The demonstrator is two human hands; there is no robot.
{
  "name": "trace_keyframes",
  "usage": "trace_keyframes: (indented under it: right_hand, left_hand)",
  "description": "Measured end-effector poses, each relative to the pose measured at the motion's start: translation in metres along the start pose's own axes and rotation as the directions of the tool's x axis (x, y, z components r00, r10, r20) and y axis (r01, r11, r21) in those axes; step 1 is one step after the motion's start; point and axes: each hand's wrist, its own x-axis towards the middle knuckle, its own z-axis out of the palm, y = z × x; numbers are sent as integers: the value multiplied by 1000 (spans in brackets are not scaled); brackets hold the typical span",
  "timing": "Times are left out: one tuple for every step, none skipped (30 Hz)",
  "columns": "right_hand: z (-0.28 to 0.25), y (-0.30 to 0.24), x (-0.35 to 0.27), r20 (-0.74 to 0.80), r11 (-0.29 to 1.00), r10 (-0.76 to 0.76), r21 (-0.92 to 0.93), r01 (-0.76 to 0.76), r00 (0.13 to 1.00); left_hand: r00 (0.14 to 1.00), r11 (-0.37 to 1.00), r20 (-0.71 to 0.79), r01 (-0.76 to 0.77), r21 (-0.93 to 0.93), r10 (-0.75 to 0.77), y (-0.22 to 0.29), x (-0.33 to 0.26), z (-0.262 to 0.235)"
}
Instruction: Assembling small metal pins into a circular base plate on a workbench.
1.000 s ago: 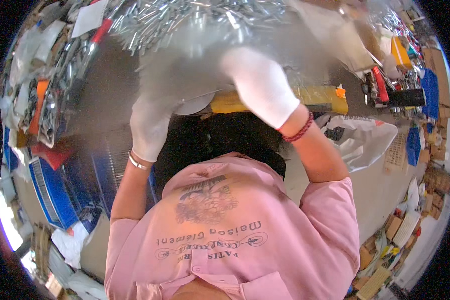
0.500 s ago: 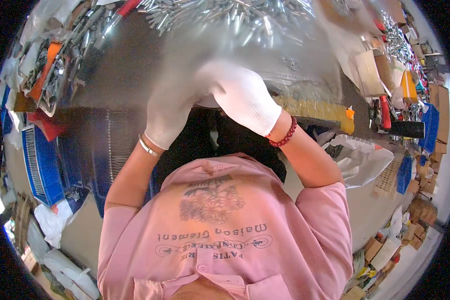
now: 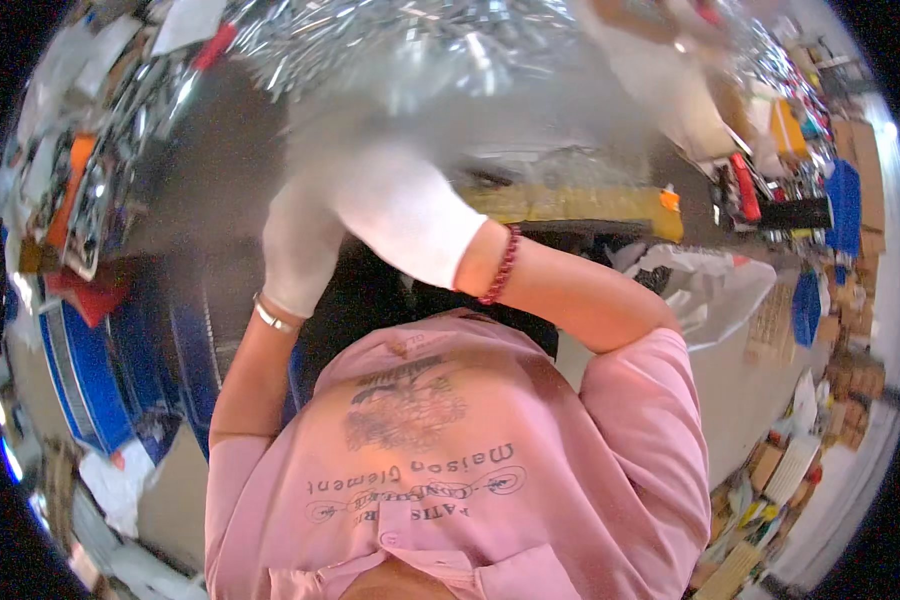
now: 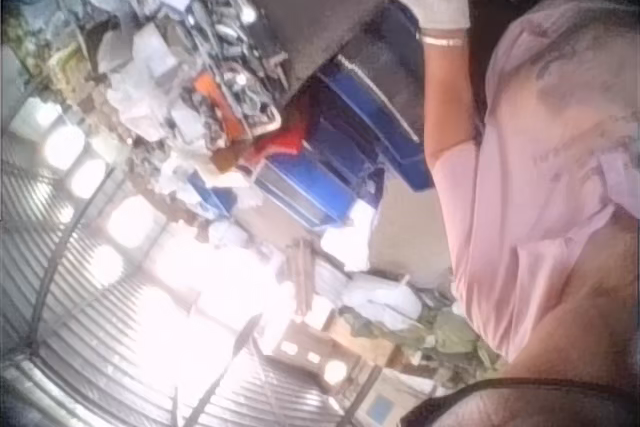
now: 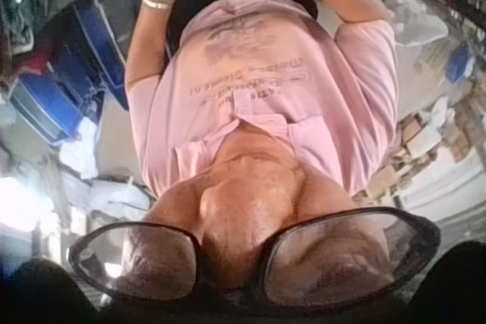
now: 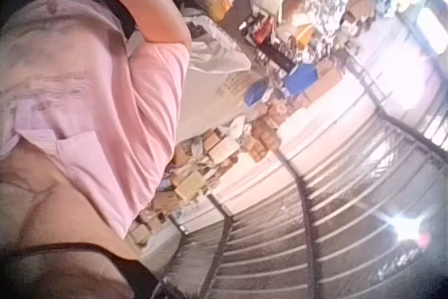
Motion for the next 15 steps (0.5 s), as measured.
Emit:
trace_keyframes:
  right_hand:
    - [-8, -5, 5, 16, 998, 28, 53, -29, 999]
    - [-1, -2, 1, -69, 994, 38, 108, -30, 997]
    - [10, 2, -6, -155, 986, 48, 162, -23, 987]
    - [13, 5, -10, -93, 995, 30, 99, -21, 995]
    - [16, 8, -16, -97, 995, 43, 90, -35, 994]
    - [19, 10, -21, -155, 995, 34, 98, -19, 987]
    - [21, 8, -21, -213, 993, 16, 116, 9, 977]
    - [21, 8, -22, -237, 986, 34, 165, 6, 971]
    - [16, 13, -27, -222, 991, 57, 131, -28, 973]
    - [7, 20, -30, -206, 993, 70, 102, -50, 976]
    - [3, 34, -36, -244, 995, 93, -13, -99, 965]
    - [-11, 40, -38, -112, 968, 218, -100, -230, 969]
    - [-9, 53, -46, -88, 957, 278, -60, -284, 957]
    - [1, 65, -53, -128, 966, 248, -41, -255, 960]
    - [11, 73, -58, -167, 973, 221, -26, -228, 961]
  left_hand:
    - [999, 999, 15, 34, 9, -34, -1, -3, 0]
    - [998, 998, 46, 49, 27, -50, -1, 0, 0]
    - [995, 997, 77, 65, 48, -68, 0, 3, 0]
    - [991, 994, 85, 96, 45, -99, 3, 5, -2]
    - [992, 996, 91, 82, 36, -85, 2, 6, 0]
    - [993, 997, 95, 73, 26, -75, 0, 7, 1]
    - [992, 997, 99, 75, 29, -78, -1, 5, -1]
    - [997, 998, 76, 28, 54, -32, -1, 5, -1]
    - [998, 1000, 67, -14, 23, 12, -6, 3, 2]
    - [998, 999, 53, -46, 1, 46, -12, -2, 1]
    - [999, 999, 35, -14, -47, 15, -5, 3, 2]
    - [999, 996, -1, -48, -79, 48, -4, 6, 4]
    - [996, 990, -39, -85, -110, 81, -4, 8, 4]
    - [998, 990, -33, -60, -127, 56, -4, 7, 7]
    - [998, 992, -30, -50, -115, 47, -7, 5, 9]
